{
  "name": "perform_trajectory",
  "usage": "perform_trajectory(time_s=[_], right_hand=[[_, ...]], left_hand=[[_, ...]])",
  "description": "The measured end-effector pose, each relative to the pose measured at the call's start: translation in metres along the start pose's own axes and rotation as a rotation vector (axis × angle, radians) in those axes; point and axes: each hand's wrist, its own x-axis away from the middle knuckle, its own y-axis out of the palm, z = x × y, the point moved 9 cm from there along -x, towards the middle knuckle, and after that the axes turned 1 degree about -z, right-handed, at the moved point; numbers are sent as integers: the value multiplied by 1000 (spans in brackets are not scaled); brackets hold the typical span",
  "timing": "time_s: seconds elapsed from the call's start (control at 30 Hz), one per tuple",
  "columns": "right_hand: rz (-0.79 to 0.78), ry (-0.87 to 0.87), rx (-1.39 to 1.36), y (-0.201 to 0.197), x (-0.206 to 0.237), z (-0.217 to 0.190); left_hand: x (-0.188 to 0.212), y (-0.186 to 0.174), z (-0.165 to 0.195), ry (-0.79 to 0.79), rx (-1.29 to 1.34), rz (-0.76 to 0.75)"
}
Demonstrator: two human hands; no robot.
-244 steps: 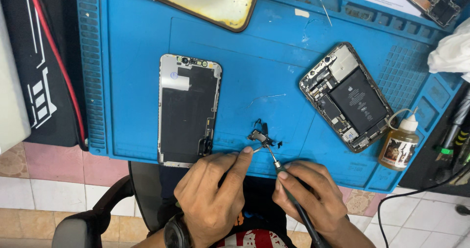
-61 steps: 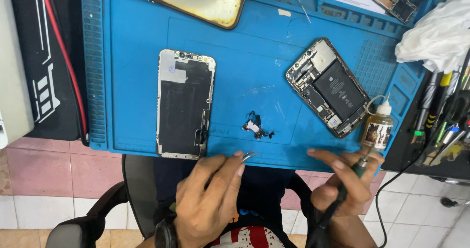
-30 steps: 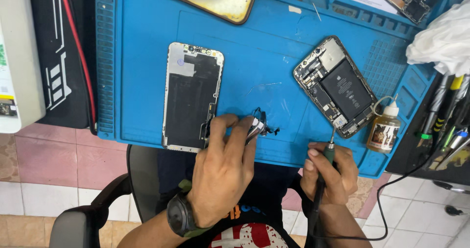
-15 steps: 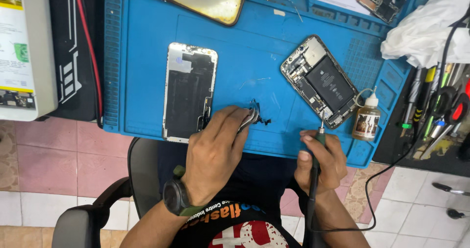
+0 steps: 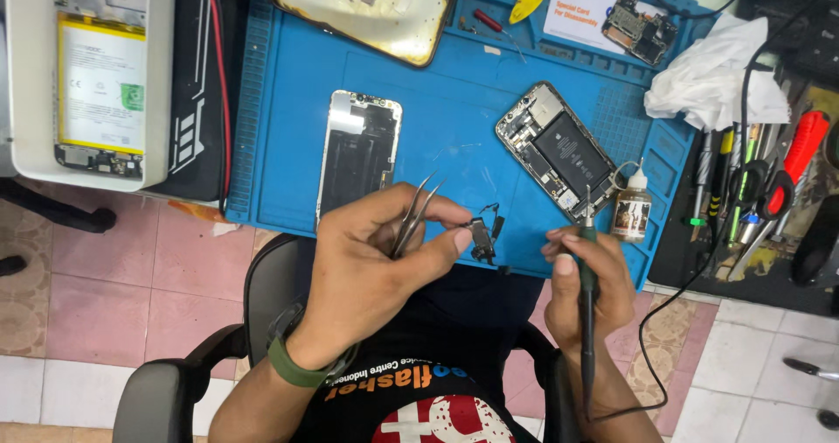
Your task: The person solders a small phone component on a blue repair mat, holding the part with tweezers and applying the soldering iron to its contacts. They apply liquid flux from a bottle onto the part, then continue soldering and manipulating the component with tweezers and the iron.
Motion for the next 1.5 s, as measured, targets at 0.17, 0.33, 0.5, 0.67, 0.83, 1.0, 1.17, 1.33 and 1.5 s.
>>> perform_trajectory(time_s=[0.17, 0.33, 0.5, 0.67, 0.83, 1.0, 1.17, 1.33, 1.5], right_hand=[[35, -23, -142, -24, 3, -41], [-7, -44, -221, -39, 6, -91], [2, -48, -403, -42, 8, -118], [-34, -70, -401, -43, 17, -135], [18, -49, -444, -49, 18, -137], [-13, 43, -492, -46, 17, -132], [-15, 112, -588, -44, 18, -124], [-43, 84, -623, -39, 16, -123], [-82, 101, -674, -36, 15, -125]], left_hand=[[38, 14, 23, 102, 87, -43], [64, 30, 23, 51, 207, -158], [81, 47, 10, -113, 400, -260], [89, 60, 9, -163, 526, -320], [115, 54, 62, 455, -221, -83], [154, 77, 100, 910, -673, -9], [161, 82, 110, 967, -662, -37], [166, 78, 121, 1014, -686, -25], [161, 77, 121, 1004, -660, -42]])
